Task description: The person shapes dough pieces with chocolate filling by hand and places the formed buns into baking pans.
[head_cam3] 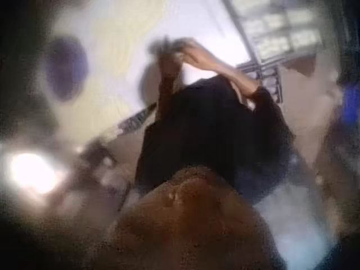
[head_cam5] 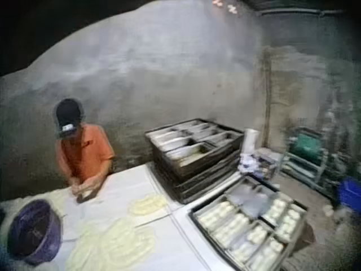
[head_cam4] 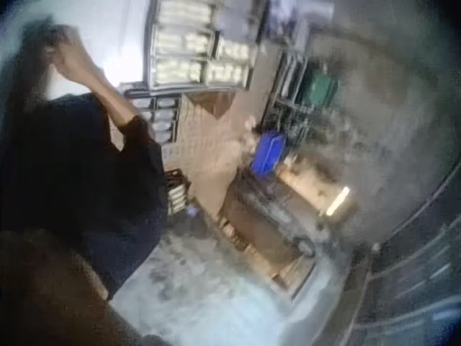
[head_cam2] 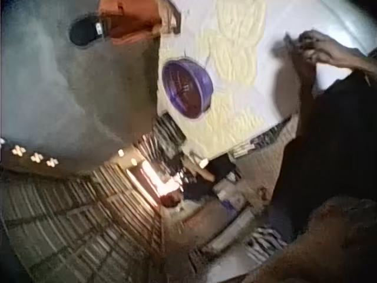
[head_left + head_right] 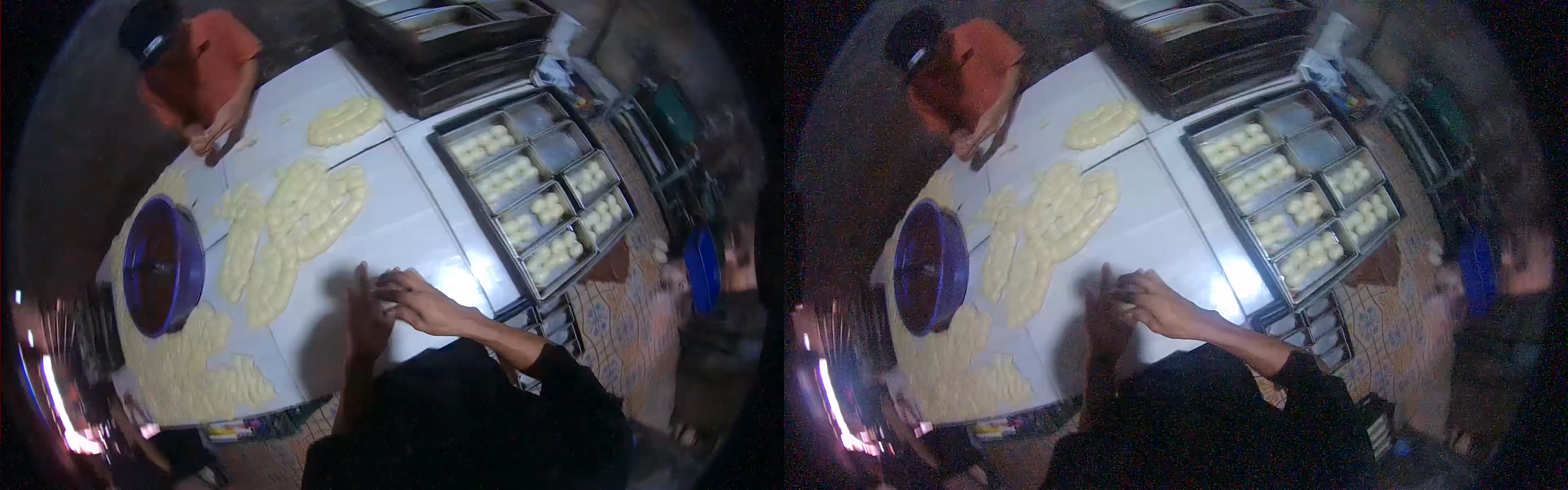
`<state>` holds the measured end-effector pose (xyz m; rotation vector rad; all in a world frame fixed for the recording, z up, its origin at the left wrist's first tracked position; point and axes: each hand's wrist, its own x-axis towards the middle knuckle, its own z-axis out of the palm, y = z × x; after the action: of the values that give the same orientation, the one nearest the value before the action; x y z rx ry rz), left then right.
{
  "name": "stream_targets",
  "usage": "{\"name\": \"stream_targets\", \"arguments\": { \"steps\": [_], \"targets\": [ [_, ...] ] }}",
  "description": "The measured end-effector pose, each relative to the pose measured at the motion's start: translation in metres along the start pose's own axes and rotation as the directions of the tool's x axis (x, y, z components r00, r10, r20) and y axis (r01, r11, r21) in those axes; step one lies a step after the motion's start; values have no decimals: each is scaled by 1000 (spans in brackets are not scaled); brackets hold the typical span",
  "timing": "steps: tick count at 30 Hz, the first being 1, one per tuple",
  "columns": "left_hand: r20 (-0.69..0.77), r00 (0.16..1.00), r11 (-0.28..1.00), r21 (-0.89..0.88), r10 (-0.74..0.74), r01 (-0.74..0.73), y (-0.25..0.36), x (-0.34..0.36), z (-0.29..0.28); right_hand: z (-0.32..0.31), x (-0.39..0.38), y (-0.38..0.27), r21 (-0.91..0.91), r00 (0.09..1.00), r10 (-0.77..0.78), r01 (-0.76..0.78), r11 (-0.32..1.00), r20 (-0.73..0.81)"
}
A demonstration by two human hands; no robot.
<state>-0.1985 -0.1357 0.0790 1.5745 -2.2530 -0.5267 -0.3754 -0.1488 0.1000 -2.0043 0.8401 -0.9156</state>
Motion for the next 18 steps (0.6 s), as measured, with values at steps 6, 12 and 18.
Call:
{"name": "stream_targets", "arguments": {
  "steps": [6, 12, 18],
  "targets": [
    [-134, 895, 414, -908, -425, 61, -22, -48, -48, 64, 56, -35, 495, 939, 333, -251, 832, -84],
    [-243, 634, 290, -957, -734, -31, -58, -85, -51, 139, 90, -51, 353, 959, 282, -265, 897, 4],
    [37, 899, -725, -605, -437, -328, -99, -109, -58, 184, 120, -57, 218, 986, -152, 135, 967, 63]
  ]
}}
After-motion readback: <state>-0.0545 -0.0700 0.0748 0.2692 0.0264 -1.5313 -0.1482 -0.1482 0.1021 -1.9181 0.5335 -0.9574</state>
